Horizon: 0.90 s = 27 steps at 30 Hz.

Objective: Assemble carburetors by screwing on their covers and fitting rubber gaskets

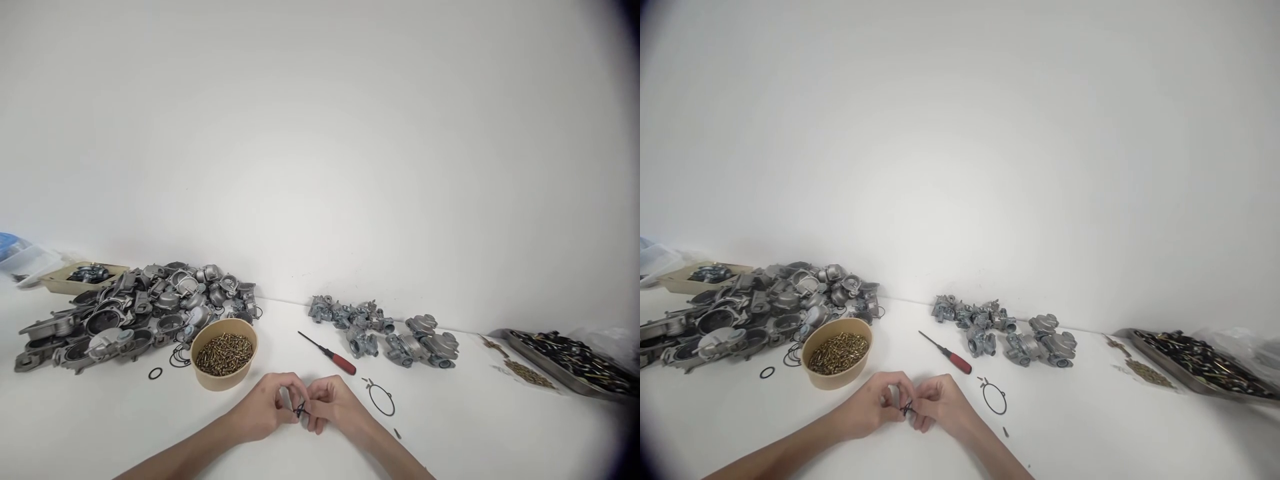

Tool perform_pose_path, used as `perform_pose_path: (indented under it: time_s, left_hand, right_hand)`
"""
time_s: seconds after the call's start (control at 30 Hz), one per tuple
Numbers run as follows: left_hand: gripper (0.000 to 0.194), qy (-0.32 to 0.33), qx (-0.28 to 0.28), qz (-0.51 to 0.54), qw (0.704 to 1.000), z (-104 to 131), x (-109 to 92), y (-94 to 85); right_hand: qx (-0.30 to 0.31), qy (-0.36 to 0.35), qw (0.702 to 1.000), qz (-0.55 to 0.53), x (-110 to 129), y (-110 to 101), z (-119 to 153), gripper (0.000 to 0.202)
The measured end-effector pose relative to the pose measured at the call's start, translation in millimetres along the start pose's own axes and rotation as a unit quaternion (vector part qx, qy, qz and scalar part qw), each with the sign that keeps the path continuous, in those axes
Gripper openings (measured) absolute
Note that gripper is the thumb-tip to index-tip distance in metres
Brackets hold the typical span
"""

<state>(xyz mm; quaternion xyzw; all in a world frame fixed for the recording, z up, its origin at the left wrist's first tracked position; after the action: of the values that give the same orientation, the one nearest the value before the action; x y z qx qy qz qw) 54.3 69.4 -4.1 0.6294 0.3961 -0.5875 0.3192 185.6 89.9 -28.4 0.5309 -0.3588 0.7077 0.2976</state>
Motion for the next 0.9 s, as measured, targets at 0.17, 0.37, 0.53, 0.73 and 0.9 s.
perform_pose_path:
  time_s: [0.17,0.37,0.53,0.73,0.9]
  left_hand:
    - [0.024,0.008,0.004,-0.006,1.0,0,-4,-1.5]
    - [0.024,0.009,0.01,-0.012,1.0,1,-7,-2.1]
    - [0.025,0.009,0.004,-0.003,1.0,-1,-3,-2.7]
    - [0.03,0.001,-0.013,0.011,1.0,-4,6,-4.8]
    - [0.029,-0.011,-0.019,-0.003,1.0,-5,15,-5.8]
  right_hand:
    - [-0.035,-0.008,0.999,-0.009,-8,-3,-6,0.037]
    - [-0.074,-0.036,0.996,-0.046,-16,-9,-13,0.038]
    - [-0.036,-0.054,0.994,-0.083,-5,-6,-9,0.036]
    - [-0.022,-0.083,0.99,-0.107,-1,-5,-6,0.032]
    - [-0.017,-0.088,0.992,-0.089,0,-4,-5,0.027]
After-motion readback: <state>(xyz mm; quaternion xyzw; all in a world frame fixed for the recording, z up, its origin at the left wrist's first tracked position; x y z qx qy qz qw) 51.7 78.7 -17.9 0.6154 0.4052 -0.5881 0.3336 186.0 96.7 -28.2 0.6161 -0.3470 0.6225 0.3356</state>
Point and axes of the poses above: each hand's wrist, its own z-axis away from the middle knuckle, its own y-axis out of the palm, x = y × z, the point moved 7 cm from there along -z, towards the middle knuckle, and after that the axes turned 9 degrees about z, right-handed, at the moved point
